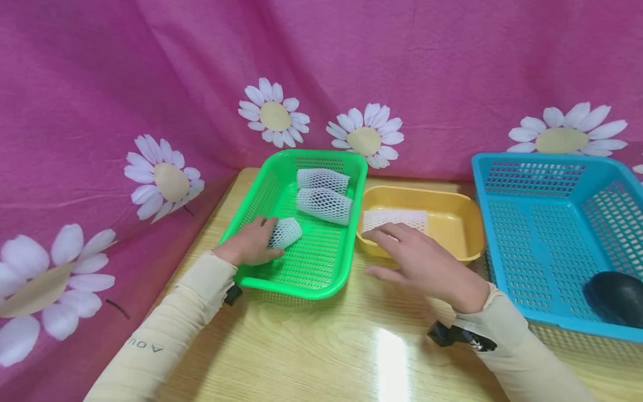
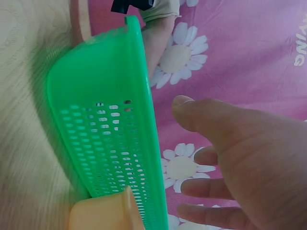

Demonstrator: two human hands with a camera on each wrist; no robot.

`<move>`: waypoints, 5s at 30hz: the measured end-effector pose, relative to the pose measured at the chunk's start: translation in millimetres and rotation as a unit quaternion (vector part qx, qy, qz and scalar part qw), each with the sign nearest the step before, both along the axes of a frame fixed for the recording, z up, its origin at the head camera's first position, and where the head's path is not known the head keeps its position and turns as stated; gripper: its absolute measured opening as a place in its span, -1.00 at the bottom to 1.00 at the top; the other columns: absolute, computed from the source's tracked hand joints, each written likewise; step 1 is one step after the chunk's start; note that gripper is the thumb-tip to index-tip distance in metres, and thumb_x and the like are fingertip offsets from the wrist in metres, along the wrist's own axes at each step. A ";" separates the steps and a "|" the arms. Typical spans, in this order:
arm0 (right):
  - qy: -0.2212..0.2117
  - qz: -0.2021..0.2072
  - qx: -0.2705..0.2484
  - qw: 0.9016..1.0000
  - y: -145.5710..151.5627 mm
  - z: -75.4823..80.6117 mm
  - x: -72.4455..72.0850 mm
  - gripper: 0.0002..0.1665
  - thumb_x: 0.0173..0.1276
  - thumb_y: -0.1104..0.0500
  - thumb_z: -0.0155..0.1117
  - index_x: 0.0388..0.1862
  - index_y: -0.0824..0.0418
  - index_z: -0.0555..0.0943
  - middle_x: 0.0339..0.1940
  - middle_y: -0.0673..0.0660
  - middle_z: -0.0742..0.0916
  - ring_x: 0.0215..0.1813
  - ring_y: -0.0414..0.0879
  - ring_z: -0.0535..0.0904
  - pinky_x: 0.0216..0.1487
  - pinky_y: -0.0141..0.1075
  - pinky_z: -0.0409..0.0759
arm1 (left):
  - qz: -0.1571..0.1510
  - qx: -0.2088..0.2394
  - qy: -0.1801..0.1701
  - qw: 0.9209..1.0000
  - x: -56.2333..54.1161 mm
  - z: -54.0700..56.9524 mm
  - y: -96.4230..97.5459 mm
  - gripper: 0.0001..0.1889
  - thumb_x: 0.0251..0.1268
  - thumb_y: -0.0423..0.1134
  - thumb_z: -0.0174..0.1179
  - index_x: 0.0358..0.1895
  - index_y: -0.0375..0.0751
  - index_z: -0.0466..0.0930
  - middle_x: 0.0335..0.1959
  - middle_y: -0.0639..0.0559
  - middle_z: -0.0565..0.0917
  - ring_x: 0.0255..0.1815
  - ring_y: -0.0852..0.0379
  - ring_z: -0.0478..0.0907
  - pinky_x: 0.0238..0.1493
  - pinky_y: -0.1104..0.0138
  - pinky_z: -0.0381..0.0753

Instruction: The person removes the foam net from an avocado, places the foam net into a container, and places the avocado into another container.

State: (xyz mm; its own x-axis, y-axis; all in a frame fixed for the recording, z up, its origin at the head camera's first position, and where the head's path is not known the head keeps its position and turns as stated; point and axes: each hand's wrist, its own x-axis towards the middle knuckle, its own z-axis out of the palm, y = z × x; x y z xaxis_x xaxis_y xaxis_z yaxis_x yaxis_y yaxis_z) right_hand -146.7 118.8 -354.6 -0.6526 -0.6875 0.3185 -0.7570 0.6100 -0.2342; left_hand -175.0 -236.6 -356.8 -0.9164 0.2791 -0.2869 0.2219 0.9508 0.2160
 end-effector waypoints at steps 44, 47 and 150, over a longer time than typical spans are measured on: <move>-0.020 -0.002 -0.042 0.999 -32.4 -18.7 -7.5 -0.06 0.33 -0.39 0.32 0.45 0.21 0.46 0.37 0.19 0.61 0.42 0.11 0.55 0.45 0.03 0.55 | 0.031 0.029 0.028 0.999 -4.0 -17.5 4.3 -0.18 0.12 -0.21 0.49 0.45 -0.31 0.32 0.12 -0.33 0.50 -0.01 -0.11 0.53 0.06 0.00 0.64; -0.028 -0.002 -0.037 0.999 -32.6 -19.8 -7.4 -0.05 0.33 -0.40 0.31 0.46 0.20 0.45 0.37 0.18 0.61 0.41 0.11 0.55 0.46 0.03 0.54 | 0.026 0.028 0.034 0.999 -4.6 -18.0 4.4 -0.19 0.11 -0.23 0.48 0.44 -0.33 0.33 0.12 -0.34 0.51 -0.03 -0.11 0.53 0.04 0.01 0.64; 0.007 -0.050 0.002 0.999 25.4 -10.5 22.8 -0.09 0.35 -0.42 0.28 0.50 0.06 0.43 0.38 0.16 0.60 0.40 0.08 0.55 0.38 0.10 0.57 | -0.097 0.156 0.197 0.963 20.0 31.8 66.2 -0.12 0.04 -0.20 0.42 0.52 -0.24 0.32 0.28 -0.18 0.58 0.14 -0.06 0.61 0.10 0.05 0.71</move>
